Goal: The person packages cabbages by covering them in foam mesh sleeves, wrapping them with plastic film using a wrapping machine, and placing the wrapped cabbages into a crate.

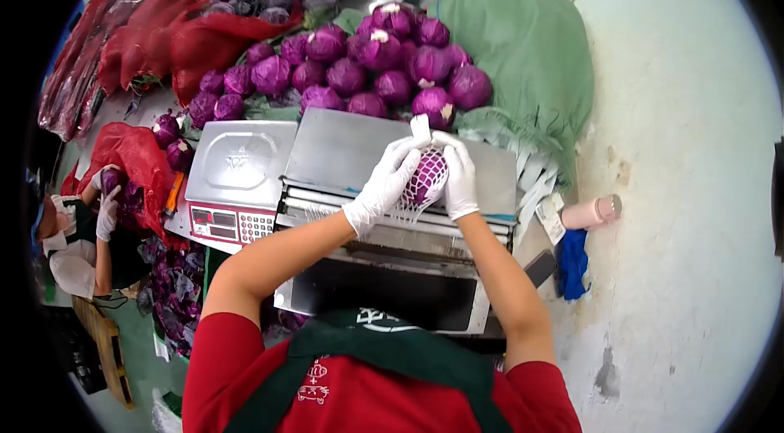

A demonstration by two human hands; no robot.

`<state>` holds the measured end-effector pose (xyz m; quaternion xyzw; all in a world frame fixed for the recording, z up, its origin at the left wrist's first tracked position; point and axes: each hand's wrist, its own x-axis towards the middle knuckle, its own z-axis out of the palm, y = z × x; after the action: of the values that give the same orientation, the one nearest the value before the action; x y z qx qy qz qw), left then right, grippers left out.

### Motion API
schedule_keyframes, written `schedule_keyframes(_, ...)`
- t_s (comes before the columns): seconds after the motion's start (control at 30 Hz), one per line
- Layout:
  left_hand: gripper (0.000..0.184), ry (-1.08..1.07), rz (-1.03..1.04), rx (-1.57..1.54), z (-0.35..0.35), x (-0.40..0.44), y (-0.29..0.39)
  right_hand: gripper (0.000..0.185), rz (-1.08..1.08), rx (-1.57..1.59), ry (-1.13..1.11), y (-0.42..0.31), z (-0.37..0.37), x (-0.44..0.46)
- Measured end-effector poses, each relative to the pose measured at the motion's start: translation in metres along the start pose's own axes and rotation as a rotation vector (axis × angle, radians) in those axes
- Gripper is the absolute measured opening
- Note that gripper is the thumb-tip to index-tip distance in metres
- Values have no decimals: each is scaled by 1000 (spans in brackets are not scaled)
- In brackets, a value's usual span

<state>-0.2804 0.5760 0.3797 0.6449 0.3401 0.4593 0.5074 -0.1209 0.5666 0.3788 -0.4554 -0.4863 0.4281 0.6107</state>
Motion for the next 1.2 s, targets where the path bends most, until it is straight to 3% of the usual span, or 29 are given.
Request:
schedule_keyframes(0.03,49,-30,53,34,-1,-4,-3,26,-21,-23,-9,1,-5,-3)
schedule_keyframes(0.1,45,-1,65,5,-10,-11,15,25,146,-53,-4,-4,-17,-9)
schedule_keyframes(0.17,47,-2,297,433,-42,-14,35,28,-53,-530,-19,-34,-36,-19)
schedule_keyframes(0.3,54,-455,558,1225,-139,-35,41,41,-552,-1297,-436,-96,-108,-48)
schedule_keyframes(0.37,62,-672,464,1577,-160,-52,67,48,-628,-1577,-640,-106,-135,-64)
schedule_keyframes(0.5,67,-924,594,1503,-151,-54,62,43,-614,-1674,-856,-90,-145,-80)
schedule_keyframes(0.53,62,-914,642,1487,-144,-53,55,32,-633,-1642,-898,-85,-136,-81)
schedule_keyframes(0.57,50,-868,710,1356,-134,-52,46,22,-654,-1608,-941,-79,-126,-80)
schedule_keyframes(0.63,32,-763,592,1288,-113,-61,31,9,-587,-1386,-784,-60,-113,-86)
schedule_keyframes(0.67,19,-651,572,1095,-104,-64,29,7,-340,-1177,-698,-55,-113,-91)
schedule_keyframes(0.7,14,-509,490,866,-103,-69,18,5,-98,-959,-608,-52,-113,-98)
schedule_keyframes(0.73,12,-473,75,712,-102,-77,38,6,325,-768,-561,-85,-98,-101)
schedule_keyframes(0.77,11,-420,-326,537,-101,-83,65,3,342,-764,-538,-108,-93,-103)
schedule_keyframes(0.8,12,-342,-332,422,-102,-87,80,2,333,-642,-502,-117,-97,-102)
schedule_keyframes(0.9,12,-24,-43,130,-105,-79,89,6,279,-288,-304,-150,-98,-82)
schedule_keyframes(0.93,26,19,21,243,-110,-67,89,16,151,-192,-246,-150,-101,-68)
schedule_keyframes(0.97,26,24,22,242,-106,-49,92,16,149,-194,-251,-141,-103,-49)
schedule_keyframes(1.03,64,-217,300,429,-88,-15,101,33,-531,-871,-214,-104,-108,-15)
schedule_keyframes(1.07,82,-331,407,693,-81,-5,92,40,-625,-1160,-318,-88,-105,-7)
schedule_keyframes(1.1,100,-444,509,961,-73,3,74,46,-625,-1322,-420,-68,-97,0)
schedule_keyframes(1.17,103,-613,395,736,-52,9,41,58,-552,-1488,-644,-33,-78,9)
schedule_keyframes(1.2,92,-548,430,648,-47,16,23,63,-439,-1174,-604,-24,-67,4)
